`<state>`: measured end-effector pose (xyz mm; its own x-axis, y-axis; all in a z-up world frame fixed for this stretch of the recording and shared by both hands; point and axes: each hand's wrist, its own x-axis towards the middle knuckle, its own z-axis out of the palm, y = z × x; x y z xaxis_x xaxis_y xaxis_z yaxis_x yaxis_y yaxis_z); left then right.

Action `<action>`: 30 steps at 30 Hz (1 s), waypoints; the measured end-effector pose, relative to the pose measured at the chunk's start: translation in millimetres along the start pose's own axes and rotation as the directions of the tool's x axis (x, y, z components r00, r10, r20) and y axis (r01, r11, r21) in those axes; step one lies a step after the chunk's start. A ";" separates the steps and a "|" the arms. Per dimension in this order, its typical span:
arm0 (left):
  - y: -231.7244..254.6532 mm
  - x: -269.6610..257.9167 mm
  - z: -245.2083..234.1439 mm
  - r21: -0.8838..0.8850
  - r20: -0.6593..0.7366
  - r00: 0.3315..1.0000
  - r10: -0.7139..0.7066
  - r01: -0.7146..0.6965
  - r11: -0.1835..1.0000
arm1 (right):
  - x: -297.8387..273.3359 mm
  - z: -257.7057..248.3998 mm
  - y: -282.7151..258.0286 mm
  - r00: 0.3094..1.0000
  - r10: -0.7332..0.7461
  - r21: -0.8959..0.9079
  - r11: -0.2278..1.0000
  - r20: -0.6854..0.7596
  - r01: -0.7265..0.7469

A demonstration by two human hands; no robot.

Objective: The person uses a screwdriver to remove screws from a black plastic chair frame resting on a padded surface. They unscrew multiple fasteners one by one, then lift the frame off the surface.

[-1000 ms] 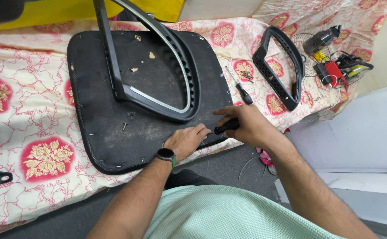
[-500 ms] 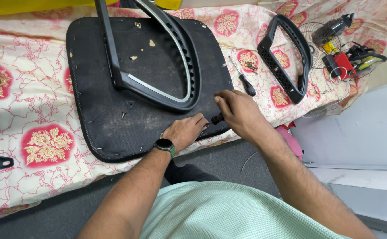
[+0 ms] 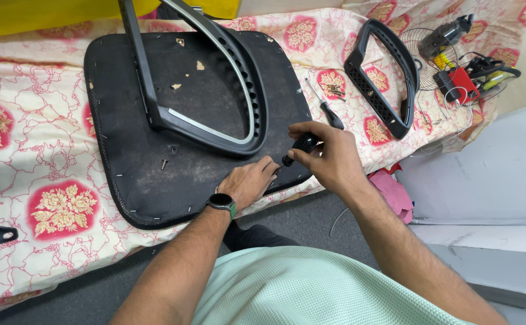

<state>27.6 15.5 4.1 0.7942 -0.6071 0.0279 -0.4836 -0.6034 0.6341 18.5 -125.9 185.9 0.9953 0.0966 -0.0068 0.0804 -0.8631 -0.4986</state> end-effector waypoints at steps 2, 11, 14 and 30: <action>-1.0 0.6 1.4 0.022 0.002 1.000 0.006 -0.006 1.000 | -1.5 0.5 2.4 0.995 -0.099 0.054 0.994 0.011 0.099; -4.4 1.8 5.1 0.012 0.006 1.000 -0.007 0.007 1.000 | -7.0 17.4 0.5 0.997 0.047 -0.141 0.988 -0.069 -0.056; -3.3 2.2 4.1 0.009 0.011 1.000 -0.012 0.012 1.000 | -4.9 13.6 -2.0 0.998 0.042 -0.128 0.991 -0.048 -0.048; -6.7 2.5 9.4 -0.050 -0.087 0.996 0.033 -0.038 0.998 | -6.7 9.0 -7.9 0.996 0.061 -0.038 0.998 0.065 -0.058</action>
<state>29.4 13.1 -7.4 0.8067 -0.5794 0.1165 -0.4945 -0.5536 0.6701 10.7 -115.3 182.1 0.9927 0.0760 -0.0934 0.0242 -0.8854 -0.4643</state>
